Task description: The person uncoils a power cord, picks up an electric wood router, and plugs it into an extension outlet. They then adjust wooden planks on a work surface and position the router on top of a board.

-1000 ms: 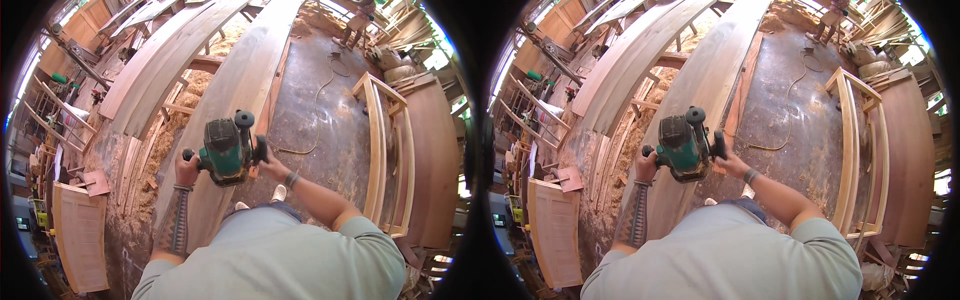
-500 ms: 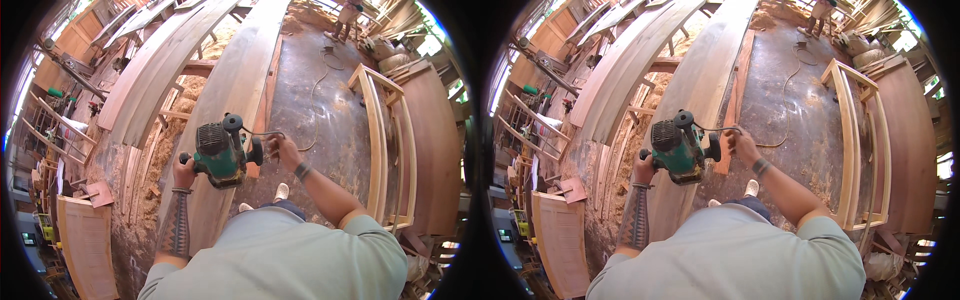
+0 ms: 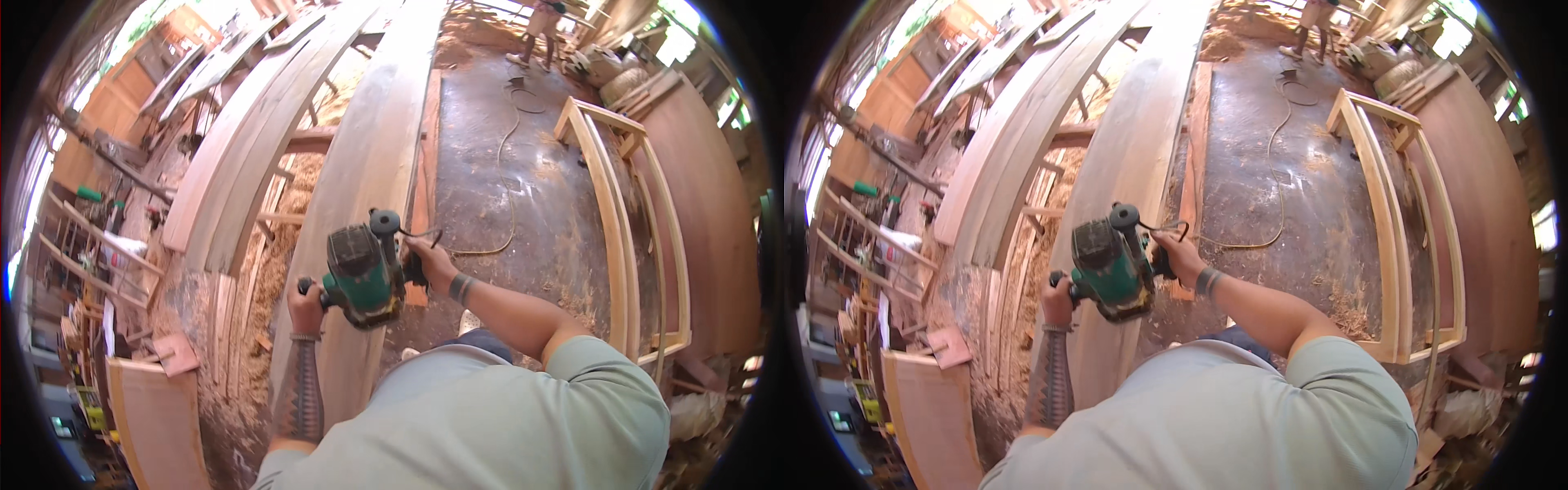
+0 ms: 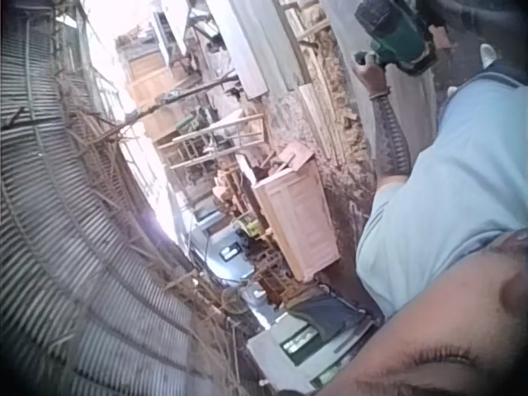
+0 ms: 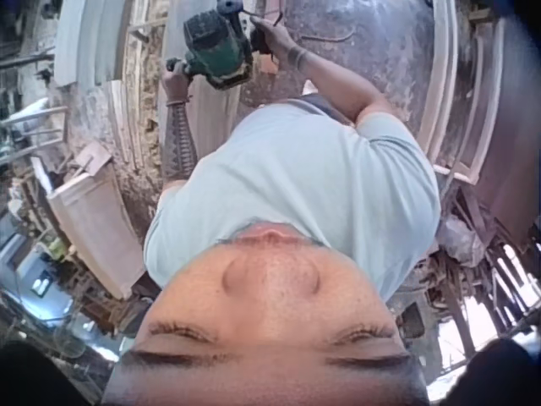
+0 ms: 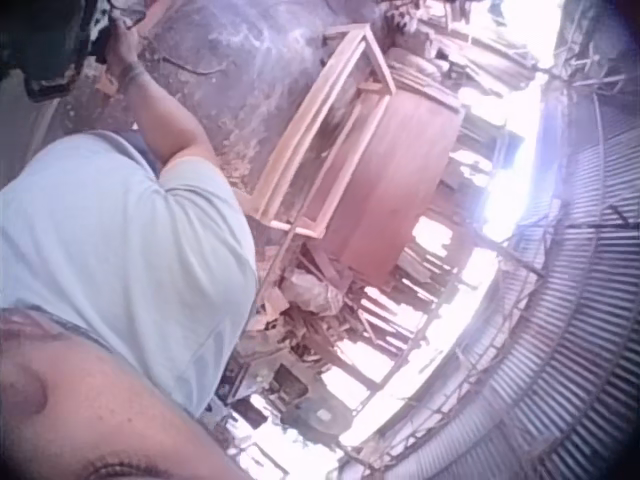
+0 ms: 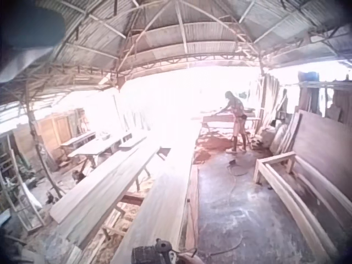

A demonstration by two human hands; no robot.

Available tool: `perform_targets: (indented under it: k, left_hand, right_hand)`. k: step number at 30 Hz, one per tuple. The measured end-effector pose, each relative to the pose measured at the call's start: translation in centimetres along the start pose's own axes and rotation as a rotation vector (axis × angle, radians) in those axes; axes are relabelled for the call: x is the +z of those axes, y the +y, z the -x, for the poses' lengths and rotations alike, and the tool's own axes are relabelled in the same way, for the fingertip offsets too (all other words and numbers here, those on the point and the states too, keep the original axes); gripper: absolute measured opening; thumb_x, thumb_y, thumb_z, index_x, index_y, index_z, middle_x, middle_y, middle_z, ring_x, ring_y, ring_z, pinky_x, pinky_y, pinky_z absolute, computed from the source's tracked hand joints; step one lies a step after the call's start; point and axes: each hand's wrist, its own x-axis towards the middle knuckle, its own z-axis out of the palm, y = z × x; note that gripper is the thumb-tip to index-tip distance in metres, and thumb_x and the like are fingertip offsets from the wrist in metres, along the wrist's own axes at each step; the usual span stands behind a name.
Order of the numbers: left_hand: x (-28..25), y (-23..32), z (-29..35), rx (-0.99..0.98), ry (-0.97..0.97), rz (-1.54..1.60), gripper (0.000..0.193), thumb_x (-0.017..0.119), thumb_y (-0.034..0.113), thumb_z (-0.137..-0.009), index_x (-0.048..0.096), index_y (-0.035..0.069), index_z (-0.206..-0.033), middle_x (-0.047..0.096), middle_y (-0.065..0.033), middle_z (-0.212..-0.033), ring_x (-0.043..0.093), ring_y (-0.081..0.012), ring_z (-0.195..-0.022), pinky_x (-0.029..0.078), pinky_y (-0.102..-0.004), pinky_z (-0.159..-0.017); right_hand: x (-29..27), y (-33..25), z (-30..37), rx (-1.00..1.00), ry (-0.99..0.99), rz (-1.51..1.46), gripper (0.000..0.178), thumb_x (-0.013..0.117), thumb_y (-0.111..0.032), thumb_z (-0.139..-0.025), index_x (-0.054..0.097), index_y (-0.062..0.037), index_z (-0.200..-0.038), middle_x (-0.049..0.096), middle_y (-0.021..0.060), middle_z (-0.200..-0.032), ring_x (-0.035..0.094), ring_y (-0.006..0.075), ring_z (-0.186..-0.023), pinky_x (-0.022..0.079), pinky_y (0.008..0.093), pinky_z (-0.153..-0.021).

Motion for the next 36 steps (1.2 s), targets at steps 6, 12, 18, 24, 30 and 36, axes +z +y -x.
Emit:
perform_targets:
  k: [6,12,18,24,30,36]
  left_hand:
    - [4.7,2.0,0.4,0.167,-0.152,-0.103,0.014,0.066,0.009,-0.077,0.058,0.002,-0.086,0.053,-0.0010,-0.074,0.051,-0.0111,-0.067,0.046,-0.0288,-0.062]
    - [14.3,10.4,-0.3,0.509,-0.230,-0.249,0.018,0.069,0.008,-0.075,0.059,0.002,-0.088,0.053,-0.0048,-0.075,0.053,-0.0143,-0.069,0.046,-0.0324,-0.064]
    - [26.0,13.4,-5.2,0.688,-0.351,-0.269,0.022,0.071,0.007,-0.072,0.061,0.003,-0.091,0.056,-0.0073,-0.076,0.054,-0.0182,-0.068,0.047,-0.0333,-0.064]
    - [35.9,13.0,-7.7,0.467,-0.466,-0.140,0.027,0.076,0.011,-0.069,0.062,0.004,-0.091,0.053,-0.0049,-0.077,0.051,-0.0186,-0.071,0.046,-0.0336,-0.068]
    - [42.4,14.5,-12.1,0.654,-0.466,-0.252,0.033,0.080,0.018,-0.066,0.064,0.002,-0.090,0.052,-0.0084,-0.093,0.053,-0.0233,-0.089,0.046,-0.0366,-0.082]
    - [47.1,15.0,-18.4,0.594,-0.484,-0.173,0.033,0.081,0.018,-0.065,0.066,0.003,-0.091,0.053,-0.0080,-0.095,0.053,-0.0222,-0.091,0.046,-0.0352,-0.084]
  right_hand:
    - [-5.4,-1.6,3.5,-0.041,0.048,-0.100,0.029,0.063,-0.034,-0.098,0.066,-0.0065,-0.088,0.064,0.0044,-0.076,0.061,0.0138,-0.060,0.049,0.0303,-0.052]
    - [-15.3,-3.8,-0.3,-0.557,0.069,0.243,0.016,0.066,-0.018,-0.098,0.069,-0.0029,-0.104,0.065,-0.0014,-0.085,0.060,0.0064,-0.075,0.048,0.0242,-0.062]
    - [-24.1,-10.3,-0.4,-0.740,0.098,0.280,0.025,0.076,-0.015,-0.091,0.067,-0.0021,-0.111,0.062,-0.0037,-0.092,0.057,0.0054,-0.083,0.049,0.0225,-0.071]
    - [-30.4,-17.4,-1.5,-0.393,0.129,-0.016,0.034,0.075,-0.020,-0.093,0.063,-0.0027,-0.120,0.064,-0.0009,-0.098,0.059,0.0068,-0.087,0.050,0.0225,-0.074]
    - [-36.2,-20.6,-5.1,-0.490,0.193,0.208,0.035,0.073,-0.020,-0.094,0.060,-0.0008,-0.122,0.064,0.0037,-0.104,0.061,0.0100,-0.090,0.053,0.0252,-0.077]
    - [-38.5,-24.5,-10.2,-0.626,0.159,0.458,0.040,0.071,-0.020,-0.096,0.057,0.0045,-0.124,0.063,0.0094,-0.112,0.064,0.0141,-0.089,0.053,0.0270,-0.077]
